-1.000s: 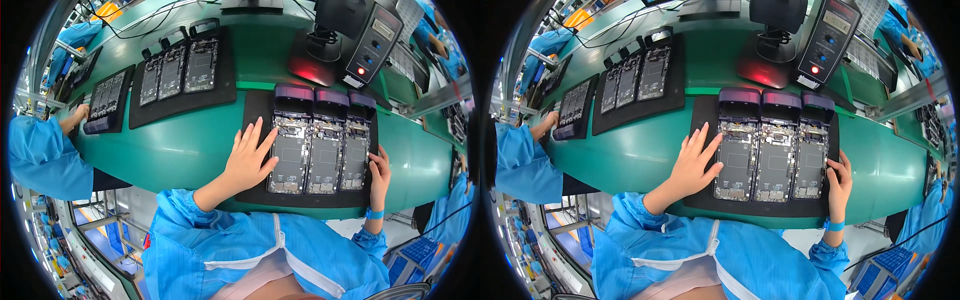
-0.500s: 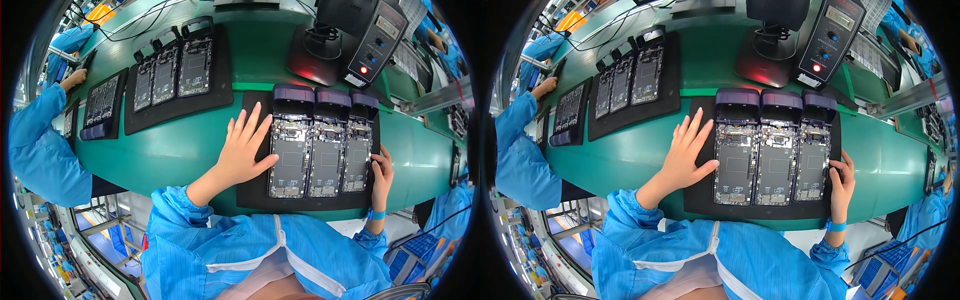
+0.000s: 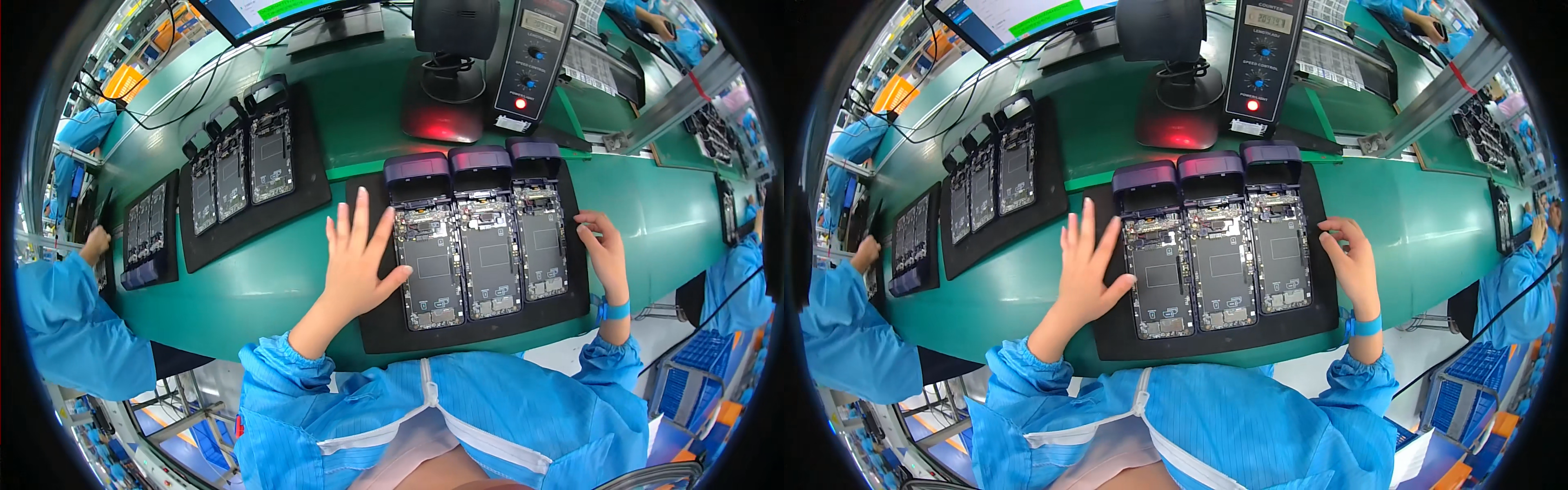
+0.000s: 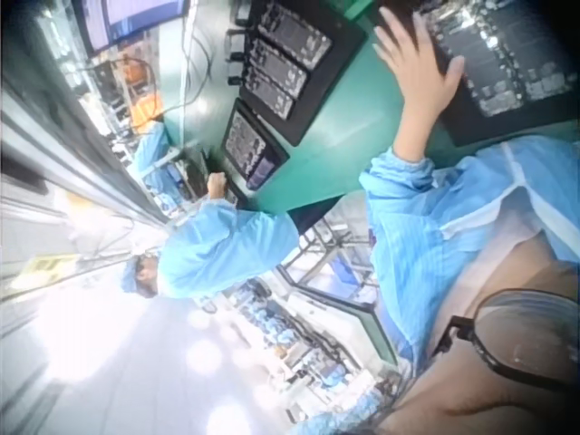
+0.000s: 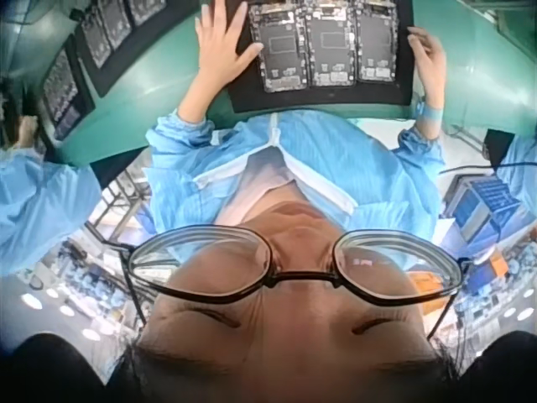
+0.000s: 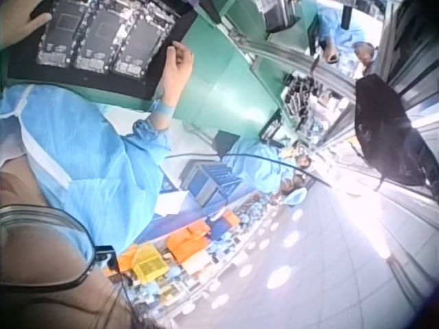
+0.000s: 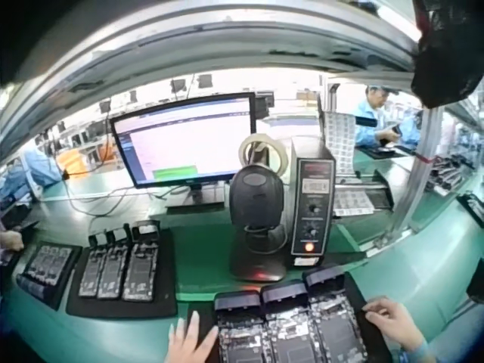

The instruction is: The person repeatedly picks up small electronic components from a tray, scans their barcodes with a handheld scanner, and places them back into the tray. This process is performed in a repetitive loop for multiple units on a green workbench.

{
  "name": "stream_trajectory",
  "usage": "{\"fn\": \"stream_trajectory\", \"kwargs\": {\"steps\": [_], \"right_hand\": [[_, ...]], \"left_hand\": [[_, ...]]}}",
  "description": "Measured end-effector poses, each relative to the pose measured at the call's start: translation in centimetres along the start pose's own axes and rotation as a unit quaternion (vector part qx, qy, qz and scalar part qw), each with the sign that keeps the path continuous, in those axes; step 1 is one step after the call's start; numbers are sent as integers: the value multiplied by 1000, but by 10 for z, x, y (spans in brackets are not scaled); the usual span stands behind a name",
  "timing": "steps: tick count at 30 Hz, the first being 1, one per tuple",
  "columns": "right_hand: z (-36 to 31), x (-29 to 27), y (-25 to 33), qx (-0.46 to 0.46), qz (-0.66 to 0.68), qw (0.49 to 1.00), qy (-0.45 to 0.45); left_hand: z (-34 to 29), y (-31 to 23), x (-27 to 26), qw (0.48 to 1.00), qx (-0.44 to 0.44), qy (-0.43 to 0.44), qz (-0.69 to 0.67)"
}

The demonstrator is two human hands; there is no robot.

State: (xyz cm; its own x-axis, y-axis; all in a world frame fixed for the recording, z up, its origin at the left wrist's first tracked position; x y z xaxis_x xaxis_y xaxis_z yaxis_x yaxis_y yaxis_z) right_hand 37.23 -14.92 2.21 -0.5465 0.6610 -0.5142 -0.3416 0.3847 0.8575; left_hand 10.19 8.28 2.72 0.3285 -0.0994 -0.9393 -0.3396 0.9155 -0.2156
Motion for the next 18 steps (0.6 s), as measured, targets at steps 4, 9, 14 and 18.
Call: {"fn": "stream_trajectory", "kwargs": {"steps": [4, 9, 14, 18], "right_hand": [[1, -13, -1, 20, 51, 998, -15], [-1, -18, 3, -11, 75, 997, -31], [-4, -16, 3, -3, 85, 996, -30], [-3, -13, -3, 6, 92, 996, -21]], "left_hand": [[-2, -3, 4, 994, 10, 61, 92], [-1, 7, -13, 999, -17, -38, -36], [-7, 5, 10, 998, -11, 27, 49], [-2, 2, -4, 997, 4, -28, 71]]}}
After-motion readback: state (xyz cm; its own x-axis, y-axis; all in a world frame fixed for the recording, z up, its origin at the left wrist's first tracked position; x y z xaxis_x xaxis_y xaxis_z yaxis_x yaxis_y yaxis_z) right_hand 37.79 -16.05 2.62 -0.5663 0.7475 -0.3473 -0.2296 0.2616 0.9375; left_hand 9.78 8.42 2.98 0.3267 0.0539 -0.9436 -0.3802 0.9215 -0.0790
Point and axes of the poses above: each hand's wrist, its own z-axis towards the middle knuckle, its own x-axis out of the palm, y = z × x, the point moved 7 cm from there along z, towards the middle knuckle, and after that the axes turned 5 degrees about z, right-handed, at the moved point
